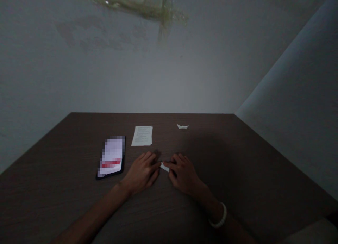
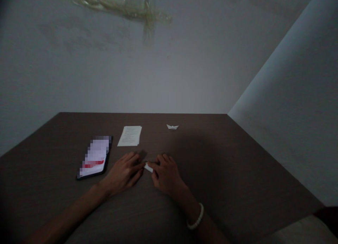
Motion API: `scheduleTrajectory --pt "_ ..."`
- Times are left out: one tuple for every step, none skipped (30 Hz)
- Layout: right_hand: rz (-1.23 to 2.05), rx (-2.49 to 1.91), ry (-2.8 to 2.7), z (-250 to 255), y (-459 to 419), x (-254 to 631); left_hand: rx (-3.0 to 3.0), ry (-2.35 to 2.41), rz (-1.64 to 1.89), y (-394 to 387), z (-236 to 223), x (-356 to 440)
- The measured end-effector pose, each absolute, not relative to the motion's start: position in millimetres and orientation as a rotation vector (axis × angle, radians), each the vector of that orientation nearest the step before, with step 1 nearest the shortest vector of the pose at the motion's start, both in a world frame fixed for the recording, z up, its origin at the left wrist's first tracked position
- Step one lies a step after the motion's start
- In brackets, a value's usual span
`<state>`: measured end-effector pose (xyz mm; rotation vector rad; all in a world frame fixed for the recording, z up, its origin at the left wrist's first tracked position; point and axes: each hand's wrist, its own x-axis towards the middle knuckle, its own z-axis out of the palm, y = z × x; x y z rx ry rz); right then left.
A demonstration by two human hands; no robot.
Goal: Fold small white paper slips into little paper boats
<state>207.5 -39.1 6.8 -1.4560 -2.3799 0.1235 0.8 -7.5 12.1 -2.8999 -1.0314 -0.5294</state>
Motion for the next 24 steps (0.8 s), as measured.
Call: scheduleTrajectory --pt "0.122 -1.458 -2.375 7.1 -39.4 207.2 -2.894 -1.029 -0.544 -7.9 12.1 0.7" --pt "0.119 -1.459 -2.370 7.4 -39.5 206.9 -2.888 -1.027 -0.564 -8.2 11.8 0.5" --pt "0.120 -1.454 -2.369 7.7 -39.6 206.8 -2.882 -1.026 -0.589 -8.3 11.4 0.2" --pt "0.122 -1.448 -2.371 7.9 -39.6 206.7 -2.876 -1.028 -0.615 -8.3 10.8 -0.3" --pt "0.125 -1.443 -2.372 7.9 -39.5 206.7 -2.869 -1.032 -0.642 -8.0 10.2 -1.0" --pt "0.129 -1.441 -2.371 7.8 -39.4 206.8 -2.860 -1.039 -0.663 -7.6 9.8 -1.8" --pt "0.133 -1.441 -2.368 7.6 -39.2 206.8 -2.852 -1.045 -0.677 -7.1 9.6 -2.7" --pt "0.137 -1.443 -2.365 7.2 -39.1 206.9 -2.846 -1.046 -0.682 -6.5 9.6 -3.7" --pt "0.139 -1.447 -2.358 6.8 -38.9 207.0 -2.841 -1.039 -0.682 -6.0 9.8 -4.6" --pt "0.141 -1.452 -2.352 6.5 -38.8 207.1 -2.840 -1.022 -0.676 -5.6 10.1 -5.3" --pt "0.144 -1.453 -2.350 6.2 -38.8 207.1 -2.839 -1.000 -0.666 -5.3 10.3 -5.9" --pt "0.146 -1.453 -2.351 6.0 -38.7 207.2 -2.839 -0.981 -0.651 -5.3 10.5 -6.2" --pt "0.147 -1.450 -2.354 5.9 -38.7 207.3 -2.833 -0.972 -0.641 -5.4 10.5 -6.4" --pt "0.147 -1.446 -2.358 6.0 -38.6 207.3 -2.823 -0.978 -0.634 -5.6 10.3 -6.5" --pt "0.148 -1.440 -2.362 6.1 -38.6 207.3 -2.809 -0.995 -0.634 -5.7 9.9 -6.5" --pt "0.149 -1.437 -2.364 6.3 -38.7 207.3 -2.796 -1.016 -0.638 -5.9 9.4 -6.4" --pt "0.149 -1.435 -2.366 6.4 -38.7 207.3 -2.790 -1.034 -0.645 -5.9 8.8 -6.4" --pt "0.147 -1.437 -2.364 6.5 -38.8 207.3 -2.794 -1.040 -0.653 -5.9 8.2 -6.4" --pt "0.143 -1.441 -2.361 6.5 -38.8 207.3 -2.813 -1.032 -0.654 -5.7 7.7 -6.4" --pt "0.138 -1.446 -2.358 6.5 -38.9 207.3 -2.841 -1.015 -0.649 -5.4 7.3 -6.4" --pt "0.135 -1.449 -2.356 6.4 -38.9 207.3 -2.872 -0.994 -0.643 -5.1 7.1 -6.4" --pt "0.134 -1.448 -2.357 6.2 -38.8 207.3 -2.899 -0.977 -0.633 -4.8 7.0 -6.4" --pt "0.134 -1.445 -2.359 5.9 -38.8 207.3 -2.920 -0.967 -0.622 -4.6 7.1 -6.4" --pt "0.135 -1.441 -2.362 5.7 -38.7 207.2 -2.934 -0.964 -0.612 -4.4 7.2 -6.3"
